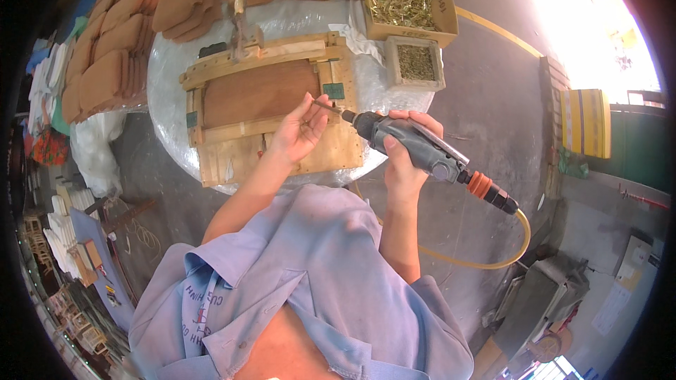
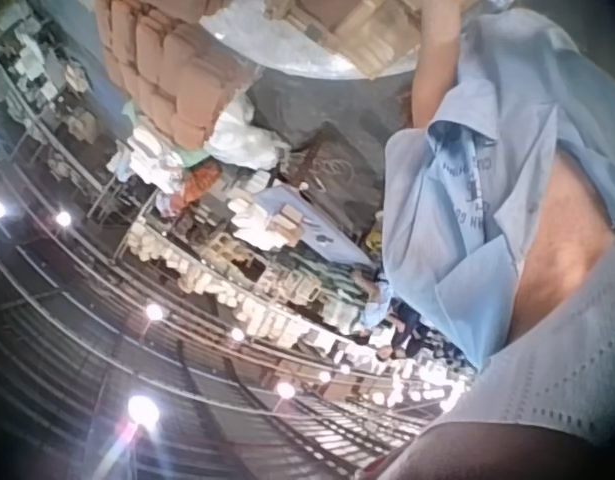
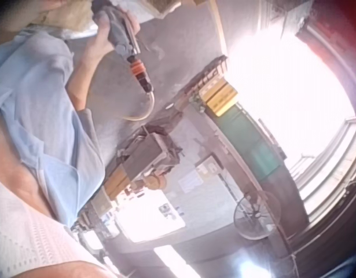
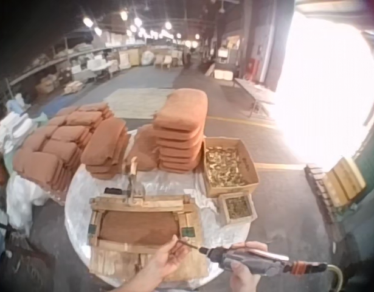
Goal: The person assembles shoe parts by placing a brown insole into a wooden jig, securing it with clamps, and using a pneumatic drill to fasten screws. They repeat this process for multiple insoles, adjusting the jig and handling tools throughout.
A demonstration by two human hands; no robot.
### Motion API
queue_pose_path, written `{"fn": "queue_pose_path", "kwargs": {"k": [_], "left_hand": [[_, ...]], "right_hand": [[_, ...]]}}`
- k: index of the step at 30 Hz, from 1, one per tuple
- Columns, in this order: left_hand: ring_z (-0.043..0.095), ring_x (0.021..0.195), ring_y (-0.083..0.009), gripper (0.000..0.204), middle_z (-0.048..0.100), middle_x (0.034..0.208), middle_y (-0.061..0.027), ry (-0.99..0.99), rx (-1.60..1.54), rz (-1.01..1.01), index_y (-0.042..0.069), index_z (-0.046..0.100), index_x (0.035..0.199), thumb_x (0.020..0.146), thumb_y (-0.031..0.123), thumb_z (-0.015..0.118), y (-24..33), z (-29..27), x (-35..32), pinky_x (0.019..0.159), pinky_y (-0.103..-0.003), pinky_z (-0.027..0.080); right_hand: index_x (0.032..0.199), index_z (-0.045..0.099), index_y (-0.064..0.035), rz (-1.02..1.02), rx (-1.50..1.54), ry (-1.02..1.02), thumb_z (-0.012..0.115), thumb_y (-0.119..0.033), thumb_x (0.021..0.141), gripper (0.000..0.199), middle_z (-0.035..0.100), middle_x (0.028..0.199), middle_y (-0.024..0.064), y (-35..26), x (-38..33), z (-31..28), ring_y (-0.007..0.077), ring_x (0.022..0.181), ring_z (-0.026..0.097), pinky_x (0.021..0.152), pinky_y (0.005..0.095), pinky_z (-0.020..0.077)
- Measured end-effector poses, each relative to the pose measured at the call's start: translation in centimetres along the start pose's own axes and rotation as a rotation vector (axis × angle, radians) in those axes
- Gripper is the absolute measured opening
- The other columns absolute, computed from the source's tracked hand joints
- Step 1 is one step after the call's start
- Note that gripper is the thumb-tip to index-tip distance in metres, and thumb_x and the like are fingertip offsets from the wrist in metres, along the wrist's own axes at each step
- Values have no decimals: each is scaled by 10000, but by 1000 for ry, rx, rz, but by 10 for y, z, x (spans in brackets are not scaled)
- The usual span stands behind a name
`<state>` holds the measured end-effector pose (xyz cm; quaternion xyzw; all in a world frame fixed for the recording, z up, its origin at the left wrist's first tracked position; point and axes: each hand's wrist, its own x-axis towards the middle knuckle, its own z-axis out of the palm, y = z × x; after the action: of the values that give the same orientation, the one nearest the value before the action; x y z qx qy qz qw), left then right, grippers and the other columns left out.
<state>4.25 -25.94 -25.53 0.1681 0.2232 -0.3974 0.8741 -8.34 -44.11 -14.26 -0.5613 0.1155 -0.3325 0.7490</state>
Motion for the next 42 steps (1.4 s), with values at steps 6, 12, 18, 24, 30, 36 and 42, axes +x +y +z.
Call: {"fn": "queue_pose_path", "kwargs": {"k": [6, 12, 18, 24, 30, 36, 42], "left_hand": [[774, 1073, -192, 271, 776, 1198, -89, 60, -9, 5, 25, 709, 1188, 1068, 268, 721, -1, 0, 3, 875, -323, 694], [777, 1068, -187, 273, 781, 1178, -84, 113, -29, 34, 35, 712, 1177, 1069, 286, 720, -6, 6, 5, 876, -326, 688], [771, 1072, -186, 256, 778, 1118, -54, 156, -126, 96, 52, 721, 1156, 1068, 293, 723, -14, 9, 12, 868, -330, 679], [626, 703, -117, 250, 657, 812, 26, 323, 43, -23, 114, 692, 1047, 1037, 350, 775, -23, -18, 4, 590, -256, 501], [358, 556, -43, 353, 425, 640, 103, 391, 671, 151, 119, 628, 922, 1013, 419, 791, 1, -45, 14, 513, -280, 272], [672, 671, -229, 465, 706, 734, -103, 522, 1431, 654, -9, 737, 853, 964, 440, 786, 89, -71, 70, 645, -401, 506], [616, 650, -167, 476, 679, 700, -73, 558, 1399, 522, -6, 755, 865, 945, 461, 803, 105, -83, 78, 639, -360, 483]], "right_hand": [[1382, 535, -47, -1, -45, -18, 745, -59, 839, 582, 683, 1245, 195, 5, 3, 2, 327, 1200, 665, 1124, 603, 537], [1367, 529, -52, -51, -79, -37, 756, -56, 844, 571, 682, 1226, 195, 8, 4, 4, 318, 1198, 658, 1119, 621, 541], [1343, 500, -27, -124, -120, -159, 829, -16, 872, 574, 678, 1257, 233, 19, 4, 11, 366, 1219, 691, 1093, 544, 555], [1356, 517, -26, 42, -216, -117, 777, 75, 861, 568, 694, 1268, 180, 37, 23, 24, 296, 1222, 694, 1097, 462, 548], [1299, 601, -2, 50, -381, -147, 843, -2, 836, 523, 713, 1226, 160, 99, 79, 36, 239, 1162, 702, 1044, 387, 565], [1332, 572, -5, 116, -445, -256, 813, 5, 850, 539, 697, 1239, 183, 158, 121, 52, 256, 1074, 727, 856, 390, 675], [1304, 601, 0, 201, -456, -283, 838, -28, 838, 523, 711, 1202, 173, 165, 129, 68, 241, 1126, 714, 1016, 374, 575]]}}
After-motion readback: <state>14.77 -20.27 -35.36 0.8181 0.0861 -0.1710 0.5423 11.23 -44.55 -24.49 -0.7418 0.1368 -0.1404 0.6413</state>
